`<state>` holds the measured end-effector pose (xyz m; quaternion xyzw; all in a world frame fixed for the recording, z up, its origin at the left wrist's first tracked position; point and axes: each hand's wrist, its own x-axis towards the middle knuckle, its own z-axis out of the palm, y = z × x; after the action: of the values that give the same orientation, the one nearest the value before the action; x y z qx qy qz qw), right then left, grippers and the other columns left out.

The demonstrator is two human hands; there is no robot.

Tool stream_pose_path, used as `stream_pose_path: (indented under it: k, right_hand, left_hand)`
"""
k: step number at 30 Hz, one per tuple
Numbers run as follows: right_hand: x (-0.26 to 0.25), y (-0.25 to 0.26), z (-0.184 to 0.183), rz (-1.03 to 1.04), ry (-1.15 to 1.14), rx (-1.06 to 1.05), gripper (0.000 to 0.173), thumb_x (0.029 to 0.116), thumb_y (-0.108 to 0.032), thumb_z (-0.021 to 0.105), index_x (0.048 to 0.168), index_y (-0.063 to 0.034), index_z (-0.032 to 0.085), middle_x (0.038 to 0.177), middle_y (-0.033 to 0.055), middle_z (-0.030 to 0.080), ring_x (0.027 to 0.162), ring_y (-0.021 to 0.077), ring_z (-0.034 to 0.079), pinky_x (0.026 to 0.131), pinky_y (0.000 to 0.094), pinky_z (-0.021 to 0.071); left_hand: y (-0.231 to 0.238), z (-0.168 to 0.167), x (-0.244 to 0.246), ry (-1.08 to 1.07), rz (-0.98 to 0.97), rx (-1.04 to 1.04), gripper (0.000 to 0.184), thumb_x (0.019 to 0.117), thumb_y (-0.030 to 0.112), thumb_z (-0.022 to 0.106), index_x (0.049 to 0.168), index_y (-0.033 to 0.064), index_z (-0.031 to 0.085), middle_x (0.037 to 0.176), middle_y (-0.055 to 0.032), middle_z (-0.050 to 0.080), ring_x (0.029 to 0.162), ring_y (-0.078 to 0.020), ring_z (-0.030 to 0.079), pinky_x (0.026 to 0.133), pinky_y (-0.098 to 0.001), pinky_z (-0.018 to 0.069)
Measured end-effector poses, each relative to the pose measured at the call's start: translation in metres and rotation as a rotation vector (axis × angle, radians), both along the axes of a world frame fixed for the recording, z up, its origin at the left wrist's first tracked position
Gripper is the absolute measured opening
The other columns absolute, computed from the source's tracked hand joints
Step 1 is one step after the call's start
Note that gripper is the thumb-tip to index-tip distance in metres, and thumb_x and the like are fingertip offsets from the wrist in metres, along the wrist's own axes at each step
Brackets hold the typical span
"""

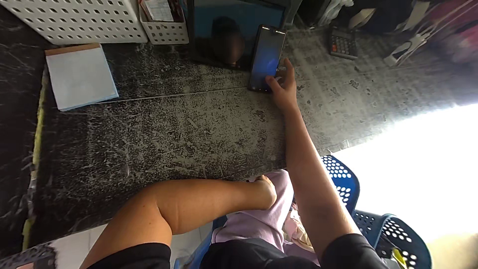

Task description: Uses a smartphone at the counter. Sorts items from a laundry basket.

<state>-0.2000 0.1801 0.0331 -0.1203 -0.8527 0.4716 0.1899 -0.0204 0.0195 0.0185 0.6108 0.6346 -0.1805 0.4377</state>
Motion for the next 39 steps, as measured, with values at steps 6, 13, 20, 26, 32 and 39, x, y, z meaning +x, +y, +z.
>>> stream_pose_path:
  k: [6, 13, 20, 26, 32, 39]
  right_hand:
    - [-0.0011, 0.0036, -0.0014, 0.004, -0.006, 0.007, 0.075, 0.0942, -0.017, 0.061, 0.159, -0.0021, 0.027, 0.124, 0.0167, 0.062, 0.09, 0.0187, 0.066, 0.08, 0.0367, 0.0567]
    - [-0.0005, 0.0039, 0.0005, -0.002, -0.027, 0.016, 0.073, 0.0925, -0.012, 0.057, 0.159, -0.0029, 0.028, 0.126, 0.0163, 0.061, 0.09, 0.0189, 0.065, 0.077, 0.0366, 0.0558]
    - [-0.0017, 0.0044, -0.0004, -0.012, -0.021, 0.014, 0.076, 0.0901, -0.007, 0.06, 0.159, -0.0023, 0.028, 0.123, 0.0157, 0.062, 0.087, 0.0177, 0.064, 0.076, 0.0346, 0.0552]
    - [-0.0004, 0.0056, -0.0014, 0.009, 0.037, -0.043, 0.07, 0.0913, -0.005, 0.048, 0.158, -0.0009, 0.029, 0.119, 0.0141, 0.064, 0.088, 0.0142, 0.064, 0.078, 0.0324, 0.0547]
    - [-0.001, 0.003, -0.0002, 0.002, -0.013, 0.03, 0.079, 0.0934, -0.023, 0.066, 0.159, -0.0023, 0.027, 0.123, 0.0161, 0.062, 0.09, 0.0184, 0.065, 0.079, 0.0356, 0.0558]
    - [-0.0013, 0.0008, -0.0014, -0.007, -0.013, 0.077, 0.084, 0.0908, -0.03, 0.071, 0.159, -0.0035, 0.029, 0.122, 0.0163, 0.063, 0.095, 0.0211, 0.065, 0.085, 0.0388, 0.0555]
  left_hand:
    - [-0.0014, -0.0008, -0.0014, -0.009, -0.015, 0.016, 0.036, 0.1021, 0.009, 0.053, 0.135, -0.0067, 0.056, 0.139, -0.0305, 0.054, 0.13, -0.0464, 0.052, 0.101, -0.0639, 0.0434]
    - [-0.0034, -0.0009, -0.0019, -0.025, 0.002, 0.032, 0.038, 0.1017, 0.009, 0.055, 0.136, -0.0071, 0.055, 0.14, -0.0314, 0.052, 0.131, -0.0473, 0.051, 0.102, -0.0647, 0.0429]
    - [-0.0024, -0.0006, -0.0002, -0.012, 0.0, 0.026, 0.037, 0.1025, 0.011, 0.054, 0.135, -0.0074, 0.056, 0.14, -0.0311, 0.053, 0.132, -0.0469, 0.05, 0.102, -0.0645, 0.0424]
    - [-0.0019, -0.0002, -0.0008, -0.008, -0.018, 0.019, 0.038, 0.1028, 0.011, 0.054, 0.136, -0.0072, 0.055, 0.141, -0.0312, 0.052, 0.132, -0.0467, 0.05, 0.103, -0.0642, 0.0418]
    - [-0.0024, -0.0002, -0.0012, -0.011, -0.015, 0.025, 0.037, 0.1021, 0.01, 0.054, 0.135, -0.0064, 0.056, 0.14, -0.0301, 0.053, 0.131, -0.046, 0.051, 0.102, -0.0638, 0.0425]
    - [-0.0033, 0.0005, -0.0014, -0.027, 0.004, 0.023, 0.038, 0.102, 0.009, 0.054, 0.136, -0.0078, 0.055, 0.14, -0.0318, 0.052, 0.131, -0.0477, 0.051, 0.101, -0.0648, 0.0432]
